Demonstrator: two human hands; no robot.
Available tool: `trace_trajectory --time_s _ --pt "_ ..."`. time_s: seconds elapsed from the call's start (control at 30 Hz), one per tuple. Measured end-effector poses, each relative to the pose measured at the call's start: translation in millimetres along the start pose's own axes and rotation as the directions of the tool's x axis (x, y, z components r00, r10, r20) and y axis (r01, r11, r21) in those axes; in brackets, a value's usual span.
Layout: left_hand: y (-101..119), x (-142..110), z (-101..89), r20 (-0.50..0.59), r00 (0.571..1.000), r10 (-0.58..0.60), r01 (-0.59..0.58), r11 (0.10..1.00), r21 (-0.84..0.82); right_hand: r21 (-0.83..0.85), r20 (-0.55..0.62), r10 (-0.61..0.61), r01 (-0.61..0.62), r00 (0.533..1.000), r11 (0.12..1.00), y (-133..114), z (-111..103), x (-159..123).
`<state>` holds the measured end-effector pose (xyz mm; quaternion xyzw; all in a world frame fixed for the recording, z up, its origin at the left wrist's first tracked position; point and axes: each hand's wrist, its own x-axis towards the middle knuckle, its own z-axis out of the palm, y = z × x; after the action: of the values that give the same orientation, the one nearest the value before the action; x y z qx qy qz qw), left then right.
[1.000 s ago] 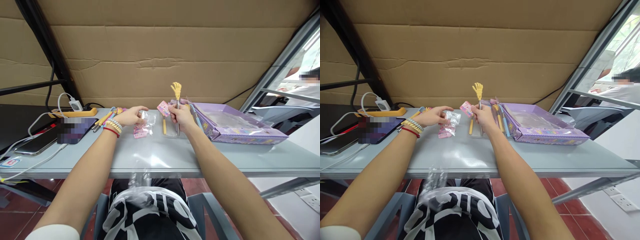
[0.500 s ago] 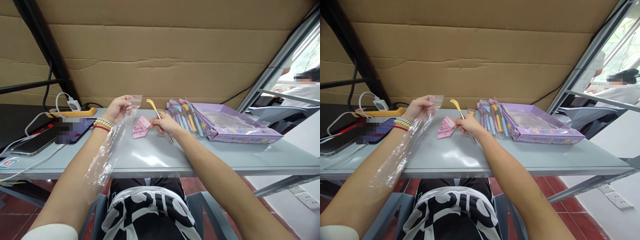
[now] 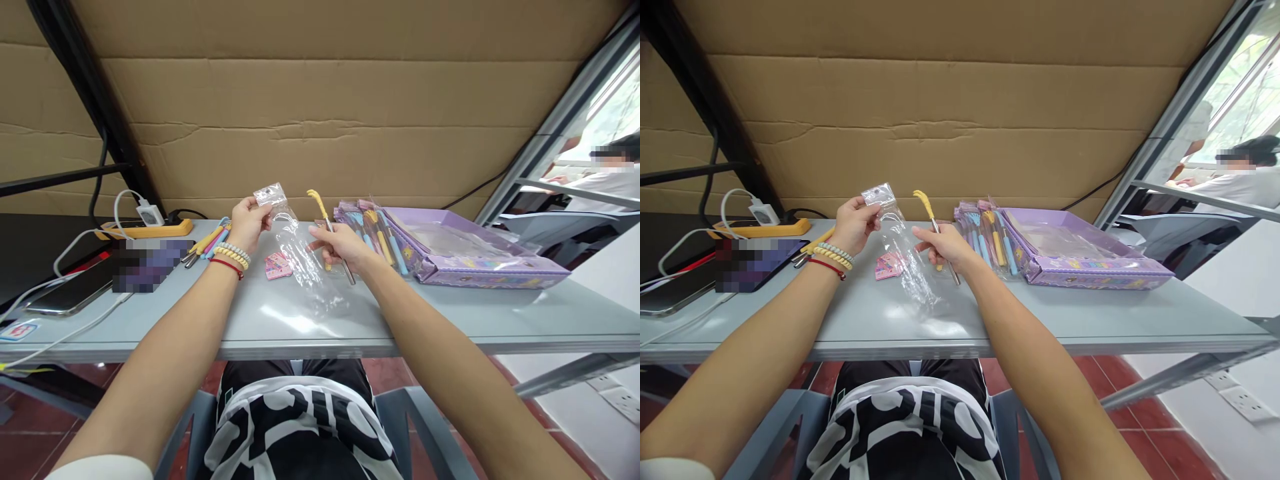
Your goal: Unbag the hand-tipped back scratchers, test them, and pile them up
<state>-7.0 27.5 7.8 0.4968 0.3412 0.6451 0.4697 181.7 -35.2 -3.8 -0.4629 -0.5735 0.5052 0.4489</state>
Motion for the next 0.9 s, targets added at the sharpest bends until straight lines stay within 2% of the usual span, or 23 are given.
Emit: trace_trajectory --time_s 0.1,0.17,0.23,0.3,0.33,0.4,0.47,0.5,0.53,0.6,0.73,0.8,0.87,0.9 --pt "0.6 3.8 -2.4 -0.104 0.995 0.01 -0.013 0.999 -0.03 -0.073 0.146 -0.013 0.023 0.989 0.997 1.5 -1.0 -3.1" --pt "1.9 4.9 -4.4 -0.09 0.996 -0.021 0.014 0.997 -0.082 -0.099 0.13 -0.042 0.055 0.991 0.994 1.7 -0.5 -4.3" --pt "3.0 2.9 -4.8 0.019 0.997 -0.068 0.07 0.99 -0.124 -0.106 0.053 -0.102 0.107 0.993 0.989 1.4 0.4 -4.5" --pt "2.9 -2.5 -2.6 0.175 0.976 -0.129 0.146 0.985 -0.088 -0.099 -0.016 -0.168 0.165 0.986 0.981 1.0 0.8 -3.7" --pt "2.3 -6.3 -0.6 0.264 0.95 -0.167 0.182 0.983 -0.034 -0.091 -0.043 -0.194 0.19 0.98 0.978 0.8 0.7 -3.0" --pt "-0.3 -14.4 4.4 0.433 0.867 -0.245 0.216 0.969 0.116 -0.08 -0.096 -0.234 0.227 0.968 0.971 0.3 -0.4 -1.5" --pt "-3.8 -21.2 9.7 0.536 0.786 -0.31 0.194 0.945 0.262 -0.092 -0.159 -0.261 0.249 0.952 0.964 -0.3 -2.4 -0.2" --pt "-5.6 -23.6 11.9 0.553 0.765 -0.329 0.171 0.933 0.318 -0.105 -0.185 -0.268 0.252 0.945 0.962 -0.8 -3.6 0.1" --pt "-7.3 -25.1 13.6 0.554 0.762 -0.335 0.146 0.922 0.358 -0.118 -0.202 -0.269 0.25 0.942 0.961 -1.2 -4.6 0.2" --pt "-9.9 -25.9 15.8 0.534 0.785 -0.313 0.102 0.916 0.387 -0.129 -0.207 -0.251 0.228 0.945 0.965 -1.8 -6.1 -0.5" --pt "-11.8 -22.7 16.9 0.498 0.851 -0.164 -0.008 0.946 0.325 -0.135 -0.125 -0.192 0.175 0.974 0.975 -0.5 -5.0 -2.4" --pt "-11.3 -21.6 17.4 0.473 0.873 -0.118 -0.034 0.953 0.3 -0.159 -0.123 -0.203 0.182 0.971 0.97 -0.5 -4.8 -1.4" --pt "-10.0 -21.5 18.2 0.432 0.893 -0.123 -0.007 0.958 0.287 -0.172 -0.227 -0.263 0.227 0.938 0.959 -3.0 -8.1 0.9" --pt "-9.1 -21.8 18.7 0.407 0.903 -0.135 0.016 0.959 0.283 -0.162 -0.315 -0.294 0.254 0.902 0.954 -5.6 -12.0 2.1"
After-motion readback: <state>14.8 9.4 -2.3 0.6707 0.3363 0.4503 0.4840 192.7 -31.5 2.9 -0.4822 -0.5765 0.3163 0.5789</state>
